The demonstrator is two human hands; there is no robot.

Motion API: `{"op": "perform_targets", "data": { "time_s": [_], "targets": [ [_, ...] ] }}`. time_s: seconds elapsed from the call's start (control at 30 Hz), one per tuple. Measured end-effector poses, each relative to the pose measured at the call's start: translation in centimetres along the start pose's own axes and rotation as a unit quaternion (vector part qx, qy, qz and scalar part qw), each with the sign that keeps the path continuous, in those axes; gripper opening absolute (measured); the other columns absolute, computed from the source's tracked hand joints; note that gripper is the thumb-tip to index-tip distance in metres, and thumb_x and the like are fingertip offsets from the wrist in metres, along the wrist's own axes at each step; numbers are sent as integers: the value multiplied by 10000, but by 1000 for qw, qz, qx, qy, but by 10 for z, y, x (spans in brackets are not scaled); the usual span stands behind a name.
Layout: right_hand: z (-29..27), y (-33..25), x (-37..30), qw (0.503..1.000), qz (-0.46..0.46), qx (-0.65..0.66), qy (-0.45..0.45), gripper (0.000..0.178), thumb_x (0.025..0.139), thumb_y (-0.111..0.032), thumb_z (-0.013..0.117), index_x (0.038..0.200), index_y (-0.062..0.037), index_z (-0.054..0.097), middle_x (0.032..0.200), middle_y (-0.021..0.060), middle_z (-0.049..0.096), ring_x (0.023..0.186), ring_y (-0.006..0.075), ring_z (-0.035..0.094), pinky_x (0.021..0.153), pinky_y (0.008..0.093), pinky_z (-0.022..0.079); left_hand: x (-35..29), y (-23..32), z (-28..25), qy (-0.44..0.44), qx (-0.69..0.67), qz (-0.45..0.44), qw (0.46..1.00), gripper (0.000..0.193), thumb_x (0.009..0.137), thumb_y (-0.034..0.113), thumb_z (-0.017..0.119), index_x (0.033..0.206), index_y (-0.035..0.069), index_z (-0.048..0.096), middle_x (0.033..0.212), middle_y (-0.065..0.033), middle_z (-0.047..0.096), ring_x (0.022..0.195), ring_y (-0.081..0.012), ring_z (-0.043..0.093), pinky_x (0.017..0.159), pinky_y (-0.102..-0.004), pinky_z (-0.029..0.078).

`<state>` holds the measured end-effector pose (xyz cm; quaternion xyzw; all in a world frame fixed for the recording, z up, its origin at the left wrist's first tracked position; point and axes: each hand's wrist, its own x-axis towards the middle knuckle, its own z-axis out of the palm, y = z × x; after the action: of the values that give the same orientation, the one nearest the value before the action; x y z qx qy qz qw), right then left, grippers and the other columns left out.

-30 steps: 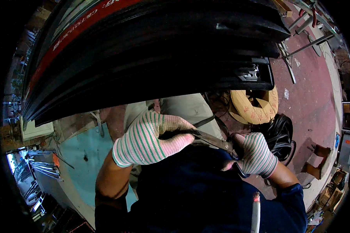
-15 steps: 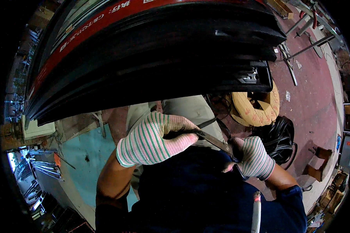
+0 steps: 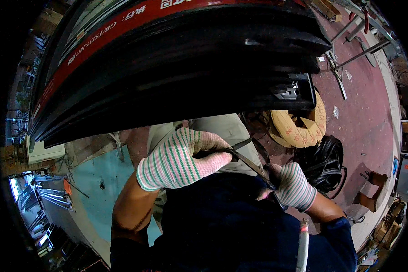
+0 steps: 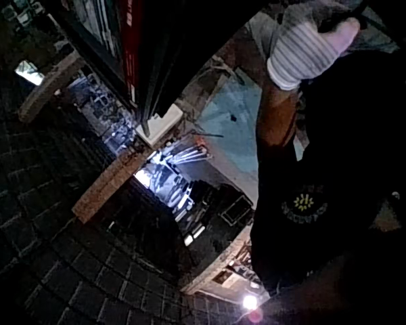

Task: The person installs a black rubber seal into the groove of a red window frame. They use pliers to press the seal into place, working along the edges and corners of the frame.

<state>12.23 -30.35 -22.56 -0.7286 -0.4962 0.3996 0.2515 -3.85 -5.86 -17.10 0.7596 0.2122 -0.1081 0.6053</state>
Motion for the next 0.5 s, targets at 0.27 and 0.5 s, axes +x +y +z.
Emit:
{"op": "perform_targets", "data": {
  "time_s": [0.27, 0.5],
  "targets": [
    [3, 8, 0, 1000, -21, 5, -2, 770, 688, -670, 782, 1038, -1, 635, 585, 173, 571, 530, 373, 593, 487, 402, 434, 8, 4, -8, -70, 15, -35, 997, 310, 926, 300, 669, 1046, 20, 727, 792, -72, 715, 755, -164, 681, 764, -282, 540],
    [4, 7, -3, 996, 28, 41, -74, 600, 747, -436, 844, 1064, 31, 642, 771, 178, 651, 656, 308, 613, 646, 360, 506, 16, 2, -5, -68, -13, -28, 997, 203, 890, 160, 686, 972, -23, 720, 839, -57, 721, 792, -101, 643, 737, -260, 516]
  ]
}}
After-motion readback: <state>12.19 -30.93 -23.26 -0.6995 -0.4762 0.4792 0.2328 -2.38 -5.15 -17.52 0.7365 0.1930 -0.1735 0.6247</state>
